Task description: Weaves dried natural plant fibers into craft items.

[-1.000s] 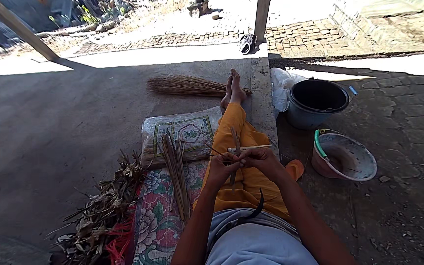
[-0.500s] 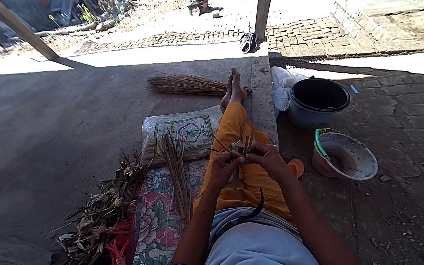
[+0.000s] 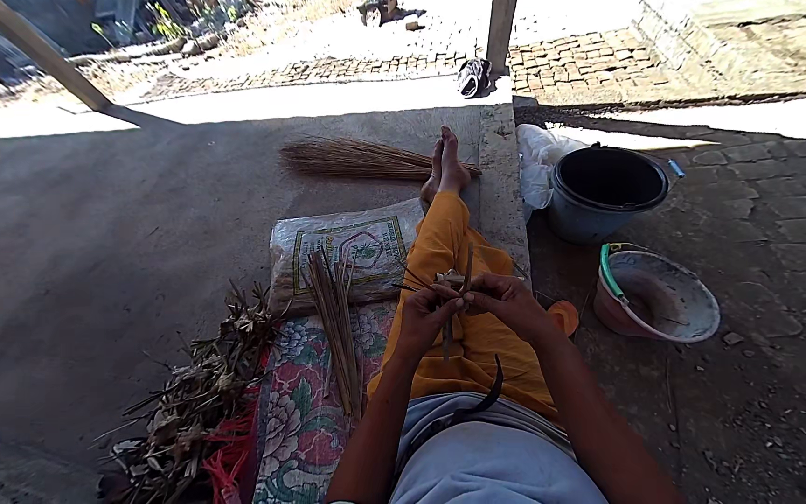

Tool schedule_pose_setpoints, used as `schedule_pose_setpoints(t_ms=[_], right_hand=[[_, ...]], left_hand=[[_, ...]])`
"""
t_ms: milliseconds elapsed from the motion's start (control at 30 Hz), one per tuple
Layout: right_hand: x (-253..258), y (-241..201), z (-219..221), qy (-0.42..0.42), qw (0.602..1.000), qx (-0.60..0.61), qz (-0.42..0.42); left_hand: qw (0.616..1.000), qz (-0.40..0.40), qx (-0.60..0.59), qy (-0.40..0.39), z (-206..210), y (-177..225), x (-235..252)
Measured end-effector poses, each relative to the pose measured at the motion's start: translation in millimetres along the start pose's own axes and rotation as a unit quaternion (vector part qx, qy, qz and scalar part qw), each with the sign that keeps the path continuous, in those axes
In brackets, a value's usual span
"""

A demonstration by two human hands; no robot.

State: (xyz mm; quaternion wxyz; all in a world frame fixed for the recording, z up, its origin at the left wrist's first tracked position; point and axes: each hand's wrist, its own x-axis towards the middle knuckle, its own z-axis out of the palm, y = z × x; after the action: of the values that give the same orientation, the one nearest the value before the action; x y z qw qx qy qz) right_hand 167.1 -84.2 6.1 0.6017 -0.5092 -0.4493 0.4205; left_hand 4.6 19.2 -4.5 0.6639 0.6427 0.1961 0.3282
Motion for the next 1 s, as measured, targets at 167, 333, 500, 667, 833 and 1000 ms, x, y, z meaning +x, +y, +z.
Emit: schedule_pose_setpoints(t_ms=[167, 333, 500, 667, 833, 1000], right_hand=[[1, -1, 8, 0.051, 0.998, 0.022, 0.027], [4, -5, 18, 0.137, 0.986, 0.094, 0.029], [1, -8, 21, 0.104, 0.994, -0.008, 0.018], [4, -6, 25, 0.169, 0.985, -0.01, -0.019], [3, -5, 22, 0.163, 0.985, 0.008, -0.056], [5, 0, 17, 0.163, 0.984, -0.021, -0.061]], left_hand=[[1.0, 0.023, -0.005, 0.004, 0, -1, 0], [0.996, 0.033, -0.062, 0.057, 4, 2, -1], [0.996, 0.066, -0.004, 0.067, 6, 0, -2], [0.972, 0.22, 0.057, 0.066, 7, -19, 3], [0.968, 0.23, 0.094, 0.04, 9, -22, 3], [0.982, 0.172, 0.066, -0.031, 8, -19, 0]])
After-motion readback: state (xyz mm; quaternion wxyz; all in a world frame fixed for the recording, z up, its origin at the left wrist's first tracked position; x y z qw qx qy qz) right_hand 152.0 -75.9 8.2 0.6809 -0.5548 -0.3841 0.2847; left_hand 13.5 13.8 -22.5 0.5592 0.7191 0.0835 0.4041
